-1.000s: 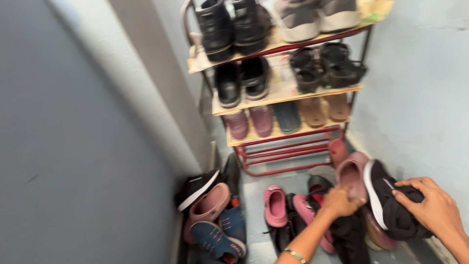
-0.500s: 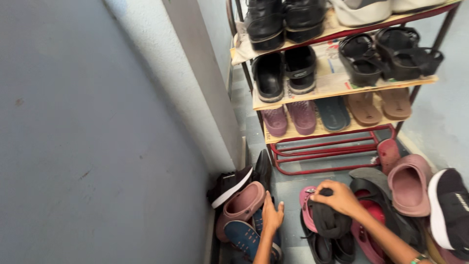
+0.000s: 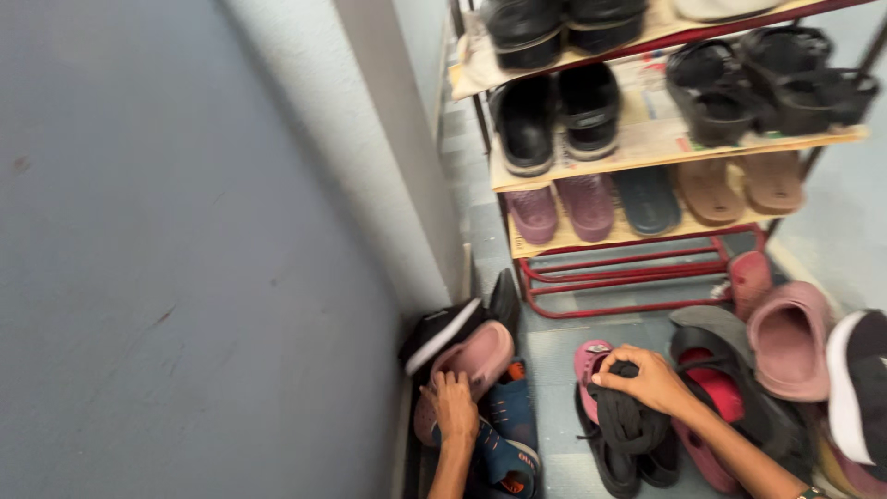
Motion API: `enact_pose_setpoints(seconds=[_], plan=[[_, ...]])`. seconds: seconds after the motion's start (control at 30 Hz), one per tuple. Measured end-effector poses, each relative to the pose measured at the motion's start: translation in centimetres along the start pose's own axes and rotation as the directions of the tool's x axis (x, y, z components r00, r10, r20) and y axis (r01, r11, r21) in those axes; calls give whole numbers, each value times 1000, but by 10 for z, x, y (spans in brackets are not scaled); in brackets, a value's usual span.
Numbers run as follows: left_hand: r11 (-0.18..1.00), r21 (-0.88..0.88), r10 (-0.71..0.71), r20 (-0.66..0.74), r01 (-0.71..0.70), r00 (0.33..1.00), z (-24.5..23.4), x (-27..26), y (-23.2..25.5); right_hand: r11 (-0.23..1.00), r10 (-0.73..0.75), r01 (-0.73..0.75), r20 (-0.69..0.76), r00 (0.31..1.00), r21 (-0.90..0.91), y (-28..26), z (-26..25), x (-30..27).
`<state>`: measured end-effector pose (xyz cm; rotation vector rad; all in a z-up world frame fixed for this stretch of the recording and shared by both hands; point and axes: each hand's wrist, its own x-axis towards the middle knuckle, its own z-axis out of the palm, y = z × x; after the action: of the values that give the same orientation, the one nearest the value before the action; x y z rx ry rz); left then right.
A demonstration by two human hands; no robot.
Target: The person organizes a collection of shoes on a balcony. They pick up various pairs of shoes, including sandals, sneakers, and boots, from the floor and place them onto a multi-tiered metal shoe rack.
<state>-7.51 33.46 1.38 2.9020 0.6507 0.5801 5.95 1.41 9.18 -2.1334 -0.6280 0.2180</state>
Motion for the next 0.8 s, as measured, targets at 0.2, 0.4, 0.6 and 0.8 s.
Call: enact_pose_setpoints(seconds=[0.2,0.4,0.6,0.8], plan=[[950,-262,156,-86,-173,984,-104,13,102,997,-68,77,-280,958,21,-1,-67,-43],[717,-652,219,-127,-248,967,-120,31,273,999,-24,47,-671,741,17,-18,-175,-122],[541,-791,282,-149,-286,948,-81,18,473,988,108,31,-805,583,155,2,-275,-189],[357,-923,518,70,-141,852,27,-11,575,893,247,-435,-687,684,-113,116,-293,-186]])
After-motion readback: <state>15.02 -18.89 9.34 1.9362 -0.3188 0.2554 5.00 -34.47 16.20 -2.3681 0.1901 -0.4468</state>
